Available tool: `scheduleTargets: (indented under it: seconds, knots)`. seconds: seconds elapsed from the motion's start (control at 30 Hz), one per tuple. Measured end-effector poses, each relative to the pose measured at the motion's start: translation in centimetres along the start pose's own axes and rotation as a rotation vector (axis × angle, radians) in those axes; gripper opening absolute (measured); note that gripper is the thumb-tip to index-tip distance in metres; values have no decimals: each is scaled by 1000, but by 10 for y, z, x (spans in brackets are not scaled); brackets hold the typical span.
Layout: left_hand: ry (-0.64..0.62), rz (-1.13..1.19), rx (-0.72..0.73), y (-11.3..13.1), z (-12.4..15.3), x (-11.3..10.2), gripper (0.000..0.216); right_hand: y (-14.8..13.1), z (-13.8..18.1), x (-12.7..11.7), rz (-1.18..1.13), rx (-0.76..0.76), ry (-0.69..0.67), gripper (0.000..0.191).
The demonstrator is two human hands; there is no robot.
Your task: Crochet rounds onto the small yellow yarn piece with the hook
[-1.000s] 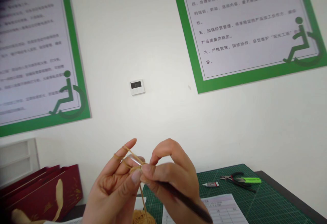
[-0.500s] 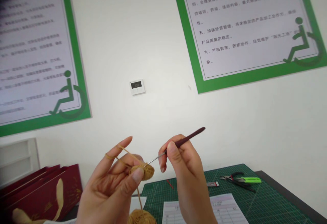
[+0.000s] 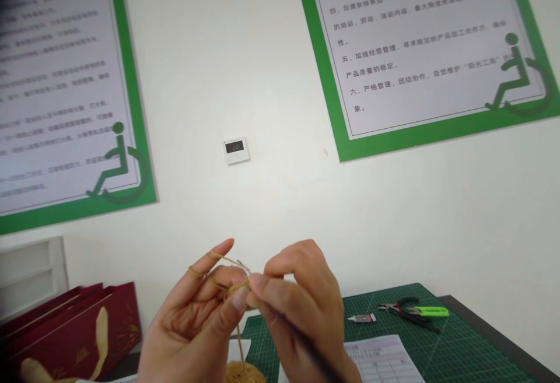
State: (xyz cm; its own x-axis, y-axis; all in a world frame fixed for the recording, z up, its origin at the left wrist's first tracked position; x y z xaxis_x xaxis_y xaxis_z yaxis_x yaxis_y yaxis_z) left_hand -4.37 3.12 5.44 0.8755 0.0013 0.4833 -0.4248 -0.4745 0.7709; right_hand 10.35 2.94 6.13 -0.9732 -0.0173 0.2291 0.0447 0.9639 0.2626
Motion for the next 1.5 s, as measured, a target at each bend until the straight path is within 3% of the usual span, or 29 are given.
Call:
scheduleTargets:
  seconds: [0.07, 0.1, 0.2, 0.27, 0.5, 0.6, 0.7, 0.83, 1.17, 1.5]
  knots:
    - [-70, 49, -137, -9, -2, 4, 52, -14, -4, -3, 98, -158, 35, 31]
    - [-104, 75, -220, -15, -2, 6, 54, -14, -3, -4, 52, -135, 80, 27]
    - [-166, 114, -371, -23, -2, 9, 58, 6, 6, 0, -278, 169, 215, 11]
    - [-184, 117, -369, -21, -2, 9, 57, 17, 16, 4, -445, 357, 290, 9]
    - [-236, 85, -324, -17, -2, 10, 39, 31, 27, 15, -813, 724, 366, 25]
    - [-162, 14, -185, -11, -3, 5, 35, 36, 29, 24, -871, 850, 331, 27]
    - [-55, -43, -56, -4, -3, -1, 35, 35, 27, 21, -712, 767, 269, 22]
    - [-15, -60, -61, -6, -1, -1, 37, 29, 26, 16, -555, 632, 229, 14]
    - [21, -67, -2, 2, -1, 0, 35, 34, 22, 7, -498, 573, 220, 14]
    - [46, -67, 29, 3, -1, -1, 32, 21, 4, -3, -366, 395, 190, 11]
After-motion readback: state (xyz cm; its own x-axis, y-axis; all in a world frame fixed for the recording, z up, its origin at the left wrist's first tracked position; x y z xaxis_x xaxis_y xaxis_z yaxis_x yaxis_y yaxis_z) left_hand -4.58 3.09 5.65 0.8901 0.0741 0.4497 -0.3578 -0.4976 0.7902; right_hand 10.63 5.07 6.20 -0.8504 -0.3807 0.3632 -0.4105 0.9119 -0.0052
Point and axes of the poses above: each hand's wrist, its own z-axis away from the middle knuckle, its own x-axis out of the palm, y = z × x, the point moved 8 cm from there along -z, towards the middle knuckle, and after that the axes turned 13 degrees about -x, right-handed, at the moved point
